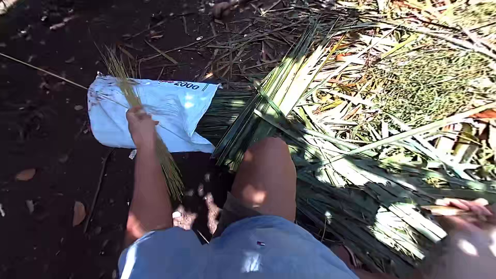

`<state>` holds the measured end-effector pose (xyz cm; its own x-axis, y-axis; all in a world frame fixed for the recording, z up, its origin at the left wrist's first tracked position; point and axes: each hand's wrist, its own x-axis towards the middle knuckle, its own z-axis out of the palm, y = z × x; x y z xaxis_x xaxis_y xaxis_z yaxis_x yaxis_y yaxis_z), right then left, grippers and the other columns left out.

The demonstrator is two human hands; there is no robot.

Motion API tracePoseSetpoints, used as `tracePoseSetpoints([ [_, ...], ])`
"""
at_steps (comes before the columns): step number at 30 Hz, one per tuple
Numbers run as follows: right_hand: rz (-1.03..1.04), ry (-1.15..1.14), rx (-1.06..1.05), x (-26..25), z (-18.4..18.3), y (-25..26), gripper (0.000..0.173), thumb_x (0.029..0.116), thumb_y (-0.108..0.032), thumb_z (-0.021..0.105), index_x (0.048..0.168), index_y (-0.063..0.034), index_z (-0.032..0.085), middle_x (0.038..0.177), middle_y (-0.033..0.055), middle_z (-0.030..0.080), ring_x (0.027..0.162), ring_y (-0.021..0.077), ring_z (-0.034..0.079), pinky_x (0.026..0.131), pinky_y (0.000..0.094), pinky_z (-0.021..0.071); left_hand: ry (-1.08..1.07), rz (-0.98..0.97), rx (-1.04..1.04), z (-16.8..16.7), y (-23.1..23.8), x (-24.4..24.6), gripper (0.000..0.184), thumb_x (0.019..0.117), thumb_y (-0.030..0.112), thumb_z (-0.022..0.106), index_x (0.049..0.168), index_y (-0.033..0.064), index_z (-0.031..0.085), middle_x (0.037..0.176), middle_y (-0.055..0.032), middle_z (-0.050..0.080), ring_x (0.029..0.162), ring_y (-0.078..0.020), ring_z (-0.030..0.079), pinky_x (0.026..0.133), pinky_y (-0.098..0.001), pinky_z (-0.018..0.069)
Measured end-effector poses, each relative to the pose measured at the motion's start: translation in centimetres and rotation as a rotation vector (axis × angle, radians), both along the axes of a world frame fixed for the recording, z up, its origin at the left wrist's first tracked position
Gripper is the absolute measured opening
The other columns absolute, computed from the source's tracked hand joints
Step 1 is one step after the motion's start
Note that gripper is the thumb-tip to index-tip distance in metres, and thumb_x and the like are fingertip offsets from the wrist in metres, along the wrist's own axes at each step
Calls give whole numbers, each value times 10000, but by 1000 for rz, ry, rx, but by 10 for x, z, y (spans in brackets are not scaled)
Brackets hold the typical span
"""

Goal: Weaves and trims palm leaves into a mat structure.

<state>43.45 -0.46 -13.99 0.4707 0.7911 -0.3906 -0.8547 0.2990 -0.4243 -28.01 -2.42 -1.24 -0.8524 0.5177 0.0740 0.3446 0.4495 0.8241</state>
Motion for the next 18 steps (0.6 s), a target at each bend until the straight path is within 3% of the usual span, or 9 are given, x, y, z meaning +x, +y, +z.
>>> tracePoseSetpoints([
  [2,-37,66,-97,-14,-9,0,452,1097,-337,288,753,-144,508,530,-51,498,439,55,515,467,199,495,11,1,-286,-44,-26,-45,499,1108,282,361,1487,-36,425,1358,-341,556,1181,-484,604,977,-659,477],
  [5,-37,94,-207,-35,-3,9,366,1080,-378,326,824,-182,500,560,-72,484,448,26,493,450,176,457,104,77,-609,-101,-56,-98,606,1057,295,512,1474,-129,396,1444,-372,484,1370,-485,480,1135,-609,377],
  [7,-63,52,-240,-50,8,17,347,1089,-412,307,877,-200,484,594,-81,478,470,18,489,461,174,454,127,86,-688,-109,-51,-107,706,1028,323,582,1484,-163,351,1476,-397,432,1411,-500,422,1170,-593,336],
  [10,-70,-79,-316,-62,24,18,345,1090,-456,330,910,-210,492,639,-86,500,481,7,488,466,163,452,42,-107,-517,-95,-12,-49,615,1055,283,550,1500,-107,379,1470,-395,429,1388,-512,426,1131,-623,344],
  [14,110,-315,-530,-72,5,24,199,1078,-247,441,906,-194,528,606,-107,468,402,-31,348,377,124,331,-193,-574,-376,-113,29,81,582,1082,302,484,1525,-57,368,1490,-311,463,1366,-414,477,1091,-576,401],
  [16,250,-429,-658,-82,-7,31,162,1091,-204,433,1040,-109,554,635,-66,485,389,-10,326,355,144,317,-368,-727,-375,-126,22,154,523,1109,304,404,1519,-21,403,1487,-245,503,1359,-305,517,1114,-485,423],
  [18,439,-692,-791,-103,-19,39,226,1097,-174,431,1206,-26,563,718,-7,523,424,32,346,389,189,325,-567,-621,-336,-131,5,205,536,1134,367,303,1422,-39,502,1346,-209,598,1190,-204,597,1036,-403,466],
])
